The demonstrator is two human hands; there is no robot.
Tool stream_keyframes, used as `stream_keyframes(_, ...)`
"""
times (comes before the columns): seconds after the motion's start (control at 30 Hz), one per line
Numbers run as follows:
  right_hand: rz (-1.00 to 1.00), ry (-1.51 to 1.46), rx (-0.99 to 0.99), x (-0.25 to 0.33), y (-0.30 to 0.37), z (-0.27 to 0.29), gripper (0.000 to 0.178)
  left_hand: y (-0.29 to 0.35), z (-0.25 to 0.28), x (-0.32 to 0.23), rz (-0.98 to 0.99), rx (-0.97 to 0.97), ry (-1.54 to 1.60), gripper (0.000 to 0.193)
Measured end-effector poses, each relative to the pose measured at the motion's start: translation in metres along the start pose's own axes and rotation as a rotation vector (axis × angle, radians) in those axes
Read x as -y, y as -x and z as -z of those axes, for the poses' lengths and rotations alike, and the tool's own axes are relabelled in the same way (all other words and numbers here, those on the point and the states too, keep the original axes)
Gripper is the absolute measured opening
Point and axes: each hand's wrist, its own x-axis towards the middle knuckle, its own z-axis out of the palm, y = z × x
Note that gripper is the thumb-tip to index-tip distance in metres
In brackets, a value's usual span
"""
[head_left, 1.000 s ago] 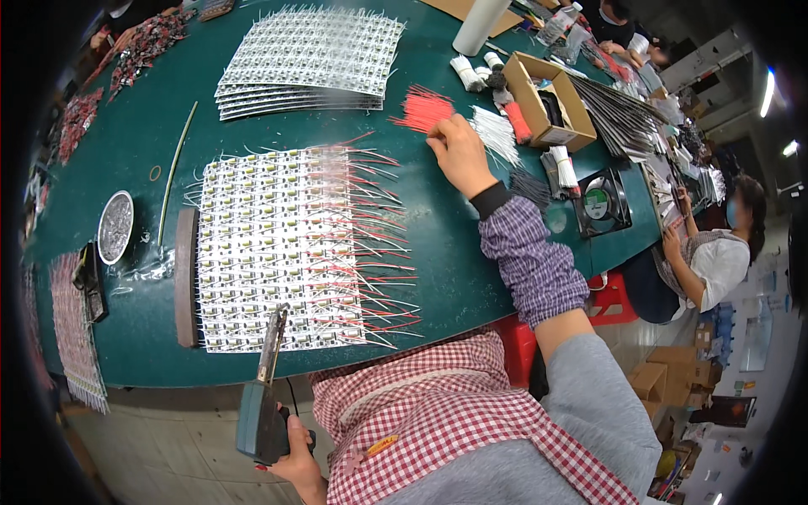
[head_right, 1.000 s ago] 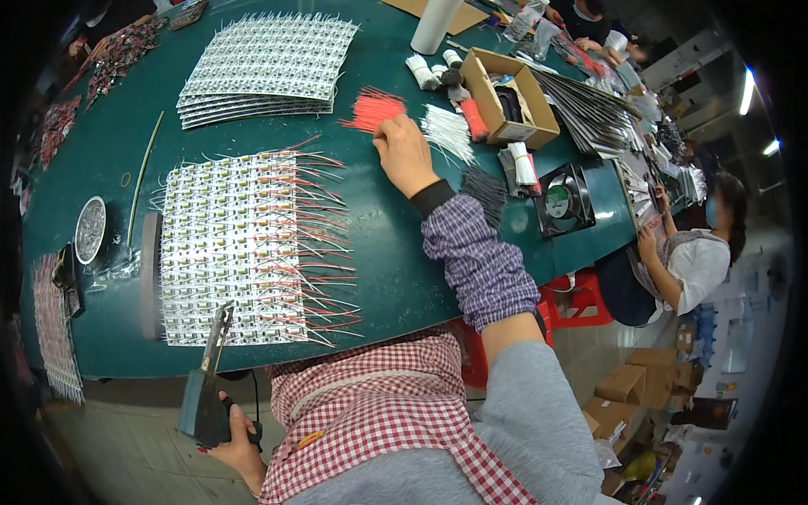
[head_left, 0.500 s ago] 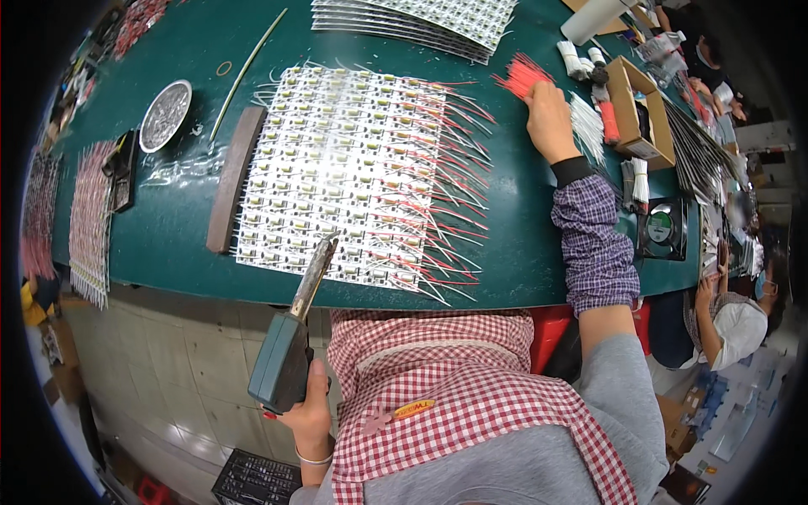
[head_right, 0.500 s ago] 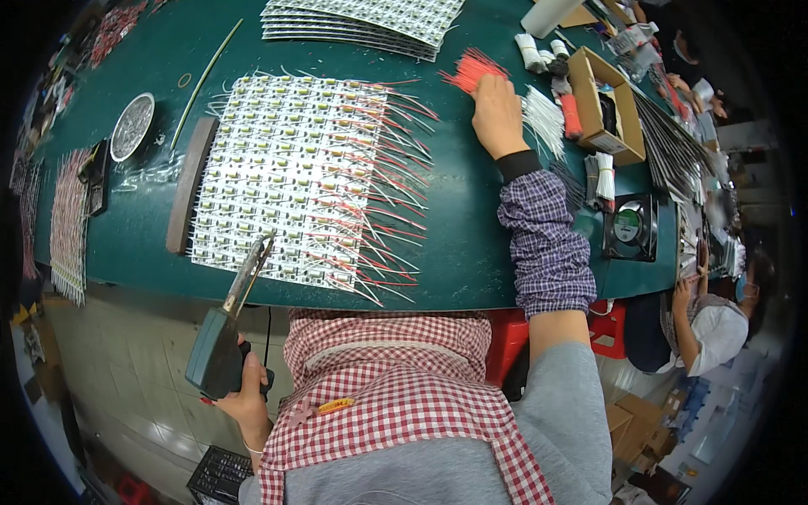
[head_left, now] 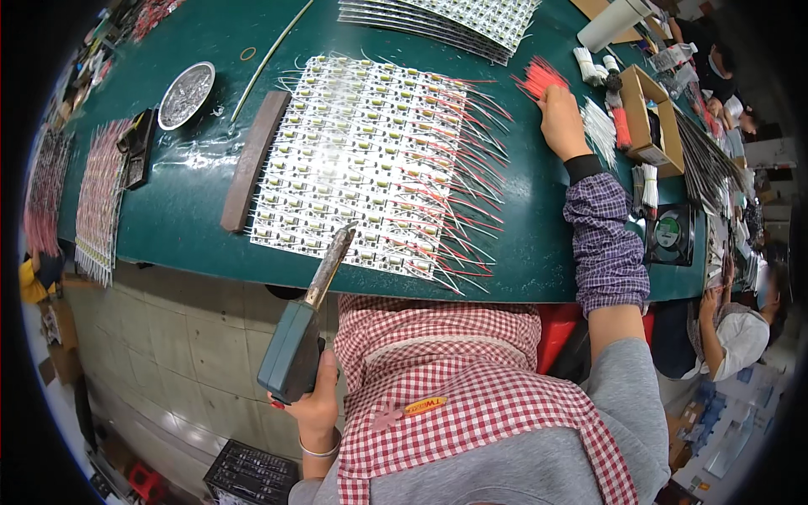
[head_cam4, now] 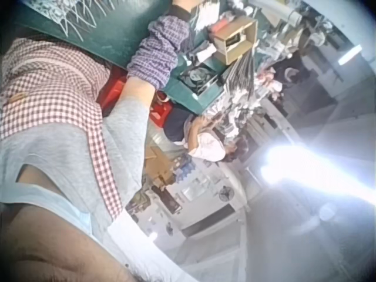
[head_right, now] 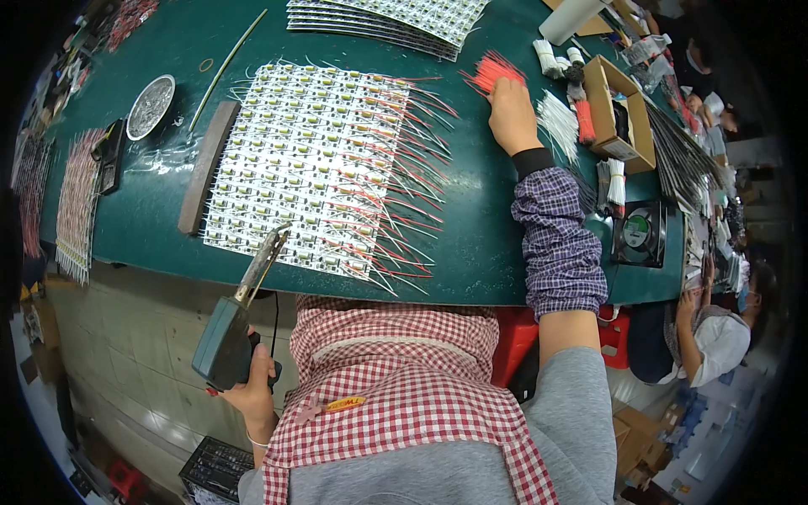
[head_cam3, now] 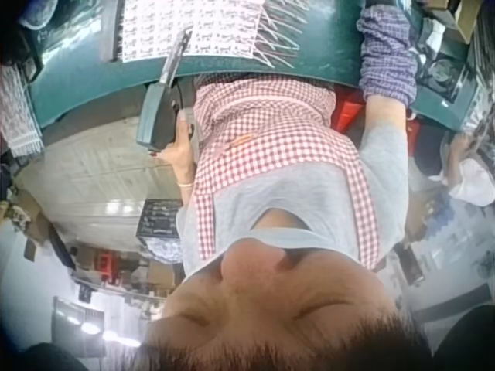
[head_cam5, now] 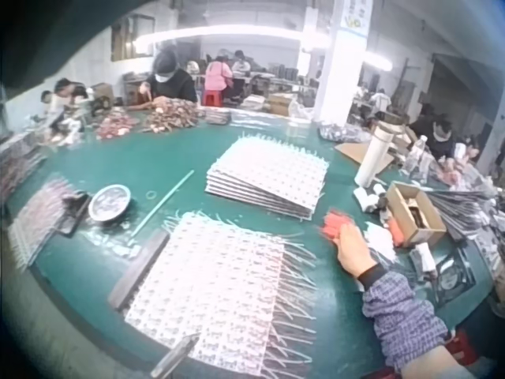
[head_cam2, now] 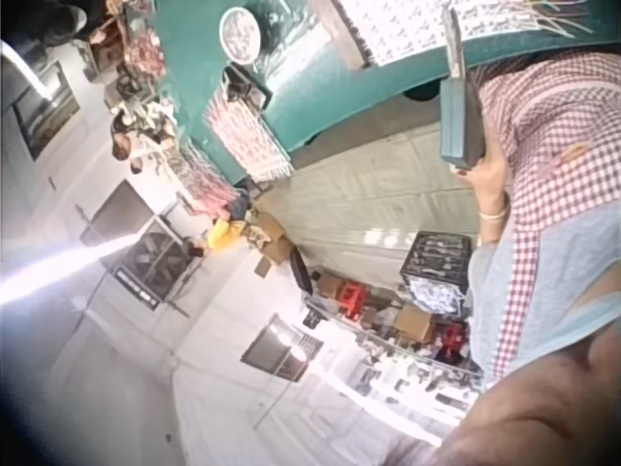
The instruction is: Soldering or heat-pressing wires onto an LED matrix panel.
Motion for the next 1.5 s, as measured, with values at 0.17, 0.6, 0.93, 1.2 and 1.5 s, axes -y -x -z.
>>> stream_keyframes(0.17,0.055,0.217,-0.045,0.005,0.008,0.006,0.009,0.001,-0.002,-0.004,0.036,-0.046,0.072,0.036)
stream_keyframes(0.6,0.143,-0.645,-0.055,0.194,0.053,0.116,0.016,0.003,0.001,0.004,-0.026,-0.021,0.041,0.041)
stream_keyframes(0.93,0.307,-0.739,0.199,0.276,0.116,0.114,0.025,0.004,0.008,0.006,-0.066,-0.008,0.013,0.041)
stream_keyframes(1.2,0.399,-0.632,0.167,0.277,0.117,0.114,0.018,0.006,0.007,0.006,-0.04,-0.029,0.022,0.038)
stream_keyframes(1.5,0.253,-0.785,0.107,0.28,0.122,0.107,0.019,0.01,0.004,-0.012,0.181,-0.069,0.071,0.029)
